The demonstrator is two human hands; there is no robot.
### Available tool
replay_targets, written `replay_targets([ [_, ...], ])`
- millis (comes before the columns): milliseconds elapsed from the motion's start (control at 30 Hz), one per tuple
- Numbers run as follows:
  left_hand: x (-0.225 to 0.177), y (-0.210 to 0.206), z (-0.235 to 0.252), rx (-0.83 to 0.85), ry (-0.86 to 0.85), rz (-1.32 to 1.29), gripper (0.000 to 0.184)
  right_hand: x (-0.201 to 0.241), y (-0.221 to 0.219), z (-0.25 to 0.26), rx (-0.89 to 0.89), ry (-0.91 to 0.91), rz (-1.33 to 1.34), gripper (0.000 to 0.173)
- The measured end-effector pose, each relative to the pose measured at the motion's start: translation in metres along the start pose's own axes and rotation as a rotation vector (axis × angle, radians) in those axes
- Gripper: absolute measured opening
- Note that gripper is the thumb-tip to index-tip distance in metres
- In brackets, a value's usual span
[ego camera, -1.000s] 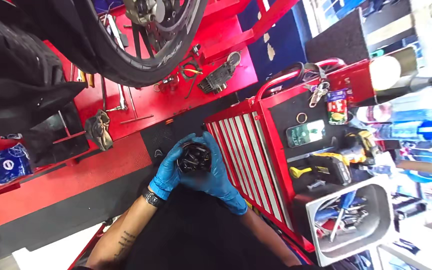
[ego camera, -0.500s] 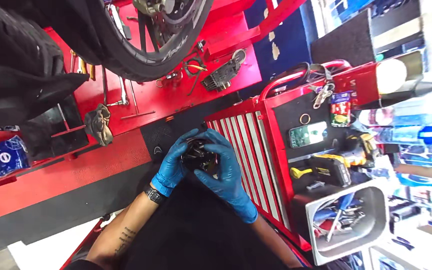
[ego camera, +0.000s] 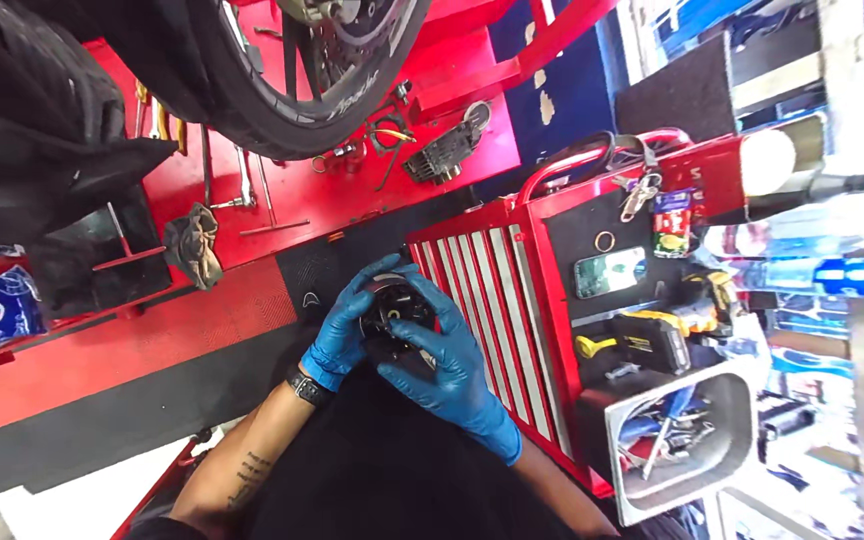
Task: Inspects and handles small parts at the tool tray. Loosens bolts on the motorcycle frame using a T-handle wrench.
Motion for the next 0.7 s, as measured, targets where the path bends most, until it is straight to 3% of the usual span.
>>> replay_targets([
  [133, -0.002, 0.003, -0.002, 0.023, 0.004, -0.068, 0.07, -0.003, 0.005, 0.0, -0.01, 0.022, 0.189, 0.04],
  [200, -0.005, 0.003, -0.003, 0.036, -0.002, -0.12, 0.067, -0.008, 0.011, 0.002, -0.002, 0.028, 0.292, 0.071],
  [267, -0.007, 0.001, -0.003, 0.008, -0.002, -0.126, 0.063, -0.012, 0.012, 0.005, 0.052, -0.014, 0.183, 0.104],
  [300, -0.007, 0.001, -0.003, -0.004, -0.001, -0.117, 0.062, -0.013, 0.009, 0.005, 0.069, -0.049, 0.069, 0.11],
  [400, -0.006, 0.0, -0.002, -0.067, -0.004, -0.064, 0.06, -0.013, -0.006, 0.009, 0.014, -0.18, -0.24, 0.102],
  [533, -0.012, -0.004, -0.001, -0.034, -0.044, 0.103, 0.072, -0.017, -0.008, 0.011, -0.064, -0.137, -0.129, 0.093],
  [700, 0.003, 0.022, 0.002, -0.174, 0.056, 0.062, 0.051, -0.048, -0.022, 0.002, -0.104, -0.228, -0.029, 0.094],
])
Point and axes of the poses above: each hand's wrist, its own z-axis towards the middle knuckle, its own y-axis out of the back of the hand, x = y × z, the point moved 2 cm from there along z, towards the middle knuckle, and after that the axes turned 7 degrees about x, right-handed, at the moved point
